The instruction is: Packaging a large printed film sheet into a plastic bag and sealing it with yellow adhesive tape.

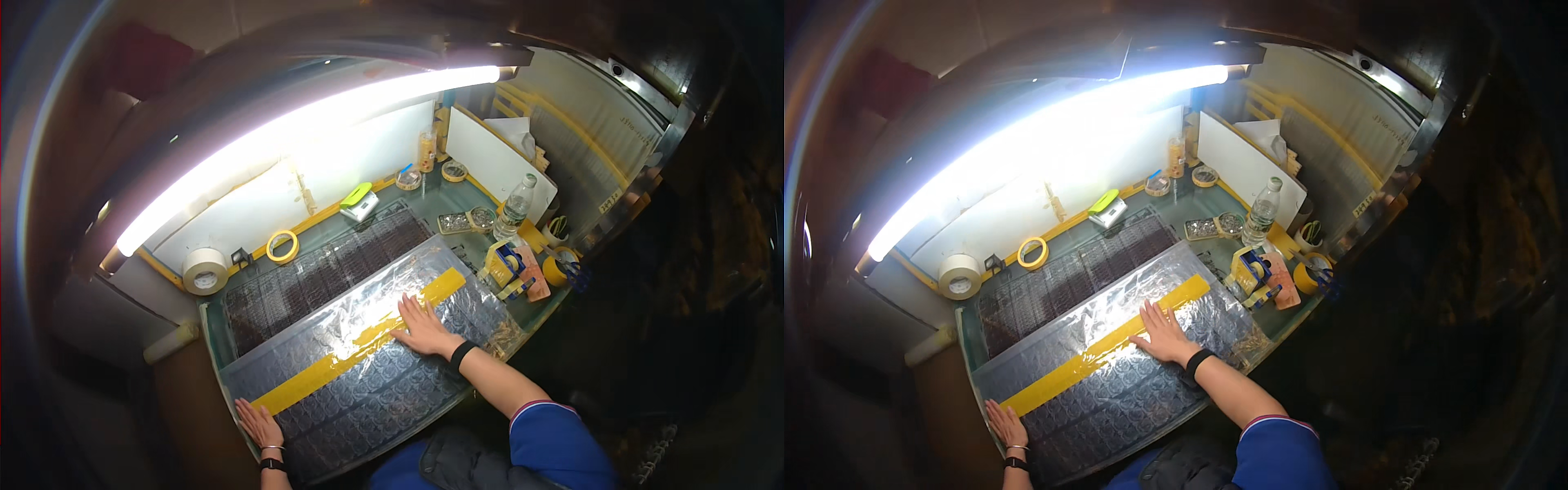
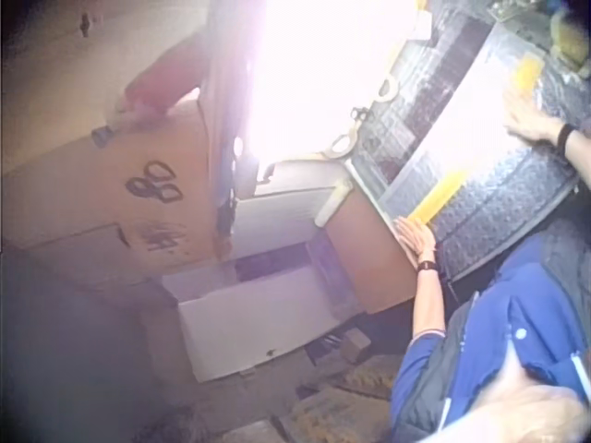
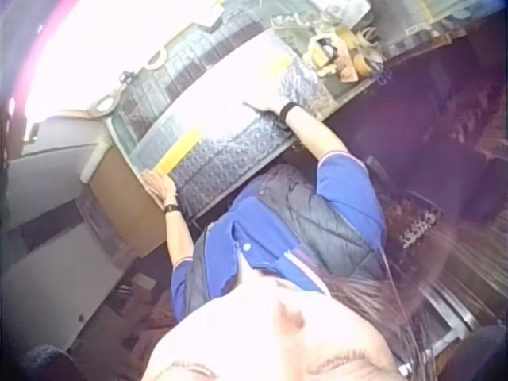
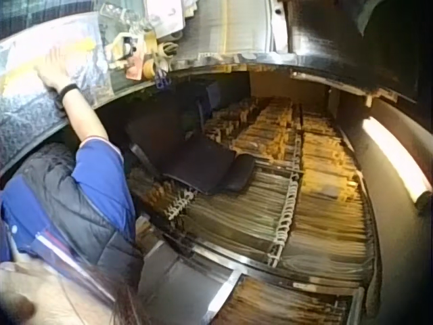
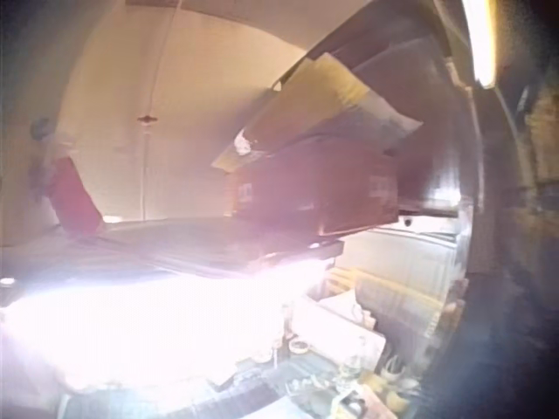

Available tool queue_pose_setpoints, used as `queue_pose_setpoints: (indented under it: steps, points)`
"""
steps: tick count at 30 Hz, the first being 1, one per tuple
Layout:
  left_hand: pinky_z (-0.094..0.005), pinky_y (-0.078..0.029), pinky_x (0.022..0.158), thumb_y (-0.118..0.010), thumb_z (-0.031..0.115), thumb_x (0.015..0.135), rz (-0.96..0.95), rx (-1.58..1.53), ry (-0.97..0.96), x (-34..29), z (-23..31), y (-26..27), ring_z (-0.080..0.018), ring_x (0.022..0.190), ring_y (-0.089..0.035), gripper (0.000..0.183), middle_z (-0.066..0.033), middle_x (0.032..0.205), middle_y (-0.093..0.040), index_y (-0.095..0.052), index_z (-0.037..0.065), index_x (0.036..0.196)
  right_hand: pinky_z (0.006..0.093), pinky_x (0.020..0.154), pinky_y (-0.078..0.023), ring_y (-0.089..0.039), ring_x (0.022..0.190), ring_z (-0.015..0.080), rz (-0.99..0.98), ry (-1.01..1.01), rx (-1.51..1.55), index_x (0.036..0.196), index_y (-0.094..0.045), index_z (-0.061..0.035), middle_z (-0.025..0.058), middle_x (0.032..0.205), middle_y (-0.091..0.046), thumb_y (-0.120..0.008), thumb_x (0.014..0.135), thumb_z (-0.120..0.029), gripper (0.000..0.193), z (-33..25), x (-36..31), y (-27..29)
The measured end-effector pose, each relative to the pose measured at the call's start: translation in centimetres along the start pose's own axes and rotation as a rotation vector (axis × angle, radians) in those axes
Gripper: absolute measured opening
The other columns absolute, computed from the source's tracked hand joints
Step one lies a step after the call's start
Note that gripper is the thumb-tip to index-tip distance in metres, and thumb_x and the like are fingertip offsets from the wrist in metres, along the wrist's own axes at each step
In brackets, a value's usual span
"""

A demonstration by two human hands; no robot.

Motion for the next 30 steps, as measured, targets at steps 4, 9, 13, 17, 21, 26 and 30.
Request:
queue_pose_setpoints:
  steps: [4, 9, 13, 17, 21, 26, 30]
  points:
    - [-0.0425, -0.007, 0.109, -0.028, 0.033, 0.095, -0.005, 0.080, 0.059, -0.3, 1.5, -0.1, -0.0259, 0.136, -0.010, 0.057, -0.0101, 0.149, -0.007, -0.010, 0.005, 0.141, 0.0433, 0.109, -0.008, -0.010, 0.136, 0.0299, 0.023, -0.144, -0.079, 0.137, -0.018, 0.0033, 0.0200, 0.145, -0.013, -0.034, 0.087, -0.056, 0.080, 5.3, -0.9, 0.4]
    - [-0.0426, -0.007, 0.109, -0.028, 0.035, 0.095, 0.018, 0.095, 0.055, -0.2, 1.0, 0.0, -0.0266, 0.136, -0.009, 0.057, -0.0109, 0.148, -0.006, -0.012, 0.006, 0.141, 0.0381, 0.110, -0.002, -0.002, 0.137, 0.0262, 0.109, -0.292, 0.027, 0.139, -0.011, 0.0024, 0.0164, 0.147, -0.006, -0.028, 0.087, -0.058, 0.082, 9.9, -0.9, 2.2]
    - [-0.0433, -0.008, 0.109, -0.029, 0.036, 0.094, 0.013, 0.099, 0.068, -0.2, 1.4, 0.1, -0.0307, 0.136, -0.008, 0.058, -0.0168, 0.147, -0.006, -0.012, 0.009, 0.142, 0.0375, 0.110, -0.002, -0.001, 0.137, 0.0261, 0.105, -0.456, 0.040, 0.139, -0.009, 0.0025, 0.0163, 0.148, -0.003, -0.028, 0.087, -0.059, 0.083, 10.9, -1.1, 3.9]
    - [-0.0441, -0.008, 0.109, -0.030, 0.037, 0.094, -0.062, 0.076, 0.096, -0.5, 1.9, 1.0, -0.0341, 0.135, -0.009, 0.058, -0.0208, 0.146, -0.006, -0.012, 0.010, 0.142, 0.0395, 0.109, -0.011, -0.013, 0.135, 0.0318, 0.330, -0.214, 0.095, 0.137, -0.014, 0.0060, 0.0223, 0.144, -0.013, -0.042, 0.088, -0.048, 0.078, 8.6, -3.1, 4.8]
    - [-0.0449, -0.008, 0.108, -0.035, 0.036, 0.093, 0.065, -0.163, 0.105, -0.6, 0.5, 0.4, -0.0352, 0.134, -0.010, 0.060, -0.0215, 0.146, -0.008, -0.013, 0.008, 0.141, 0.0363, 0.100, -0.032, -0.037, 0.122, 0.0339, 0.427, 0.187, 0.297, 0.126, -0.039, 0.0014, 0.0230, 0.133, -0.035, -0.057, 0.084, -0.029, 0.055, 3.4, -11.5, 4.2]
    - [-0.0462, -0.028, 0.101, -0.058, 0.017, 0.081, 0.210, -0.757, -0.621, -10.4, 6.6, 5.4, -0.0387, 0.120, -0.038, 0.044, -0.0228, 0.127, -0.043, -0.048, 0.000, 0.120, 0.0347, 0.083, -0.047, -0.060, 0.094, 0.0300, 0.554, -0.196, 0.372, 0.098, -0.063, -0.0040, 0.0154, 0.099, -0.062, -0.061, 0.079, -0.014, 0.022, 7.5, -23.4, 5.6]
    - [-0.0427, -0.039, 0.091, -0.069, 0.012, 0.066, 0.124, -0.605, -1.160, -17.4, 10.7, 5.4, -0.0344, 0.105, -0.051, 0.045, -0.0171, 0.115, -0.052, -0.056, 0.003, 0.108, 0.0368, 0.079, -0.047, -0.060, 0.088, 0.0326, 0.802, -0.380, 0.178, 0.091, -0.063, -0.0017, 0.0172, 0.093, -0.063, -0.056, 0.077, -0.006, 0.016, 13.8, -24.5, 10.8]
Point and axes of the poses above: each hand's wrist, its own x-axis towards the middle knuckle, its own y-axis out of the back of the hand, z = x × y, the point moved 1 cm from there along x, towards the middle knuckle
